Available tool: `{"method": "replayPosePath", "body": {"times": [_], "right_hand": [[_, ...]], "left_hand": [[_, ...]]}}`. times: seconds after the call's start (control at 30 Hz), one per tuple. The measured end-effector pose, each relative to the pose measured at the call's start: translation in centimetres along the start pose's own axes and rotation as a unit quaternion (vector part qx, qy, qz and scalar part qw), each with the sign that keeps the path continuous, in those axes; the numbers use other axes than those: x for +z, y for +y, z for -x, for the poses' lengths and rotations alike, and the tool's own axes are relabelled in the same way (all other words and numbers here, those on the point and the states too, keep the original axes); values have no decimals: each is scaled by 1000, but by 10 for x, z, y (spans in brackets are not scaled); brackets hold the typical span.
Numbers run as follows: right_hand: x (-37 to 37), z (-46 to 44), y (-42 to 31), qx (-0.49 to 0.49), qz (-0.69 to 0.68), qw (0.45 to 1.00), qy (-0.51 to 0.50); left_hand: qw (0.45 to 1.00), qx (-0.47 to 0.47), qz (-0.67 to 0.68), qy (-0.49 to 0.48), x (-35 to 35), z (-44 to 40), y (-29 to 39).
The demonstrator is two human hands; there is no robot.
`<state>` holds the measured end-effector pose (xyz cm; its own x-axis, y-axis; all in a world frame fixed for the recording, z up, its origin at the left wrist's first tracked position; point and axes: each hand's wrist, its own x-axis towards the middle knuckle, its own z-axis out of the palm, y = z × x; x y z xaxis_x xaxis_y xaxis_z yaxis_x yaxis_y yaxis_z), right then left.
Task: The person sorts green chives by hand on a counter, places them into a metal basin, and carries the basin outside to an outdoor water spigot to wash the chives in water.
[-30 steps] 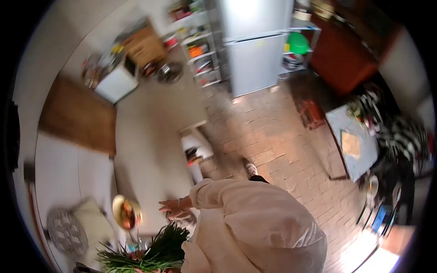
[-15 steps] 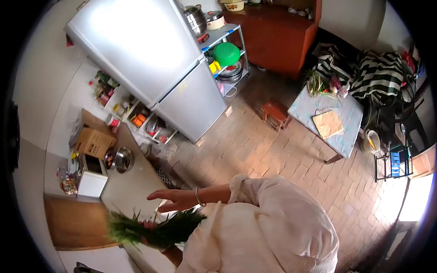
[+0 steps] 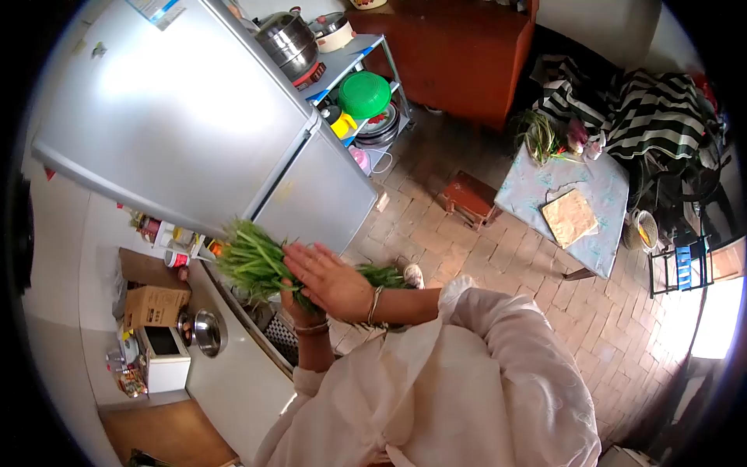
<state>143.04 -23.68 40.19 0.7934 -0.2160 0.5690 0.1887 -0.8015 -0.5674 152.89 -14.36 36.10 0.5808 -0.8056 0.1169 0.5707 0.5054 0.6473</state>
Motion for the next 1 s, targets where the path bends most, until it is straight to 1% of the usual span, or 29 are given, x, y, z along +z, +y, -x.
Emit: {"method": "replayPosePath", "body": {"times": [0.07,0.1,0.13,0.23,0.27,0.37,0.4,0.43,0.5,0.53,0.57,0.63,0.67,0.7,0.73,0.77,0.83,0.87,0.97,1.0], "right_hand": [[-11,-24,34,23,41,999,1],[-15,-37,54,34,37,999,18],[-17,-49,74,46,33,998,34],[-19,-88,121,87,5,993,74],[-24,-101,133,97,2,992,79],[-27,-124,169,110,23,989,94],[-27,-125,180,112,41,988,99],[-26,-125,191,116,59,986,103],[-28,-122,207,127,108,979,118],[-31,-121,215,133,124,976,122],[-34,-119,224,139,140,972,124],[-41,-116,243,168,83,973,136],[-43,-114,256,181,43,971,148],[-45,-114,269,191,3,969,159],[-50,-115,278,206,-71,957,192],[-53,-113,291,222,-146,940,213],[-66,-109,322,245,-288,891,251],[-75,-108,338,282,-392,832,273],[-100,-97,399,263,-424,808,315],[-105,-89,426,307,-398,805,316]], "left_hand": [[999,-22,41,-15,-1,-43,-12],[998,-33,55,-14,-3,-65,-16],[999,-42,34,-3,4,-88,-16],[997,-58,17,-46,-9,-150,-18],[997,-69,22,-25,-10,-169,-18],[993,-106,-45,5,-23,-214,-24],[989,-109,-103,20,-18,-228,-26],[987,-110,-120,-7,-21,-242,-33],[978,-168,-121,10,-8,-260,-42],[973,-193,-118,42,-12,-269,-50],[971,-220,-92,33,-11,-280,-57],[962,-269,-39,20,-8,-300,-69],[967,-249,-59,11,-15,-309,-84],[961,-271,-61,12,-12,-320,-94],[958,-277,-64,27,-4,-331,-103],[955,-284,-67,42,1,-343,-112],[948,-311,-60,39,-9,-366,-131],[943,-325,-57,38,-16,-377,-143],[921,-376,-97,8,-44,-412,-168],[911,-385,-147,30,-46,-427,-178]]}}
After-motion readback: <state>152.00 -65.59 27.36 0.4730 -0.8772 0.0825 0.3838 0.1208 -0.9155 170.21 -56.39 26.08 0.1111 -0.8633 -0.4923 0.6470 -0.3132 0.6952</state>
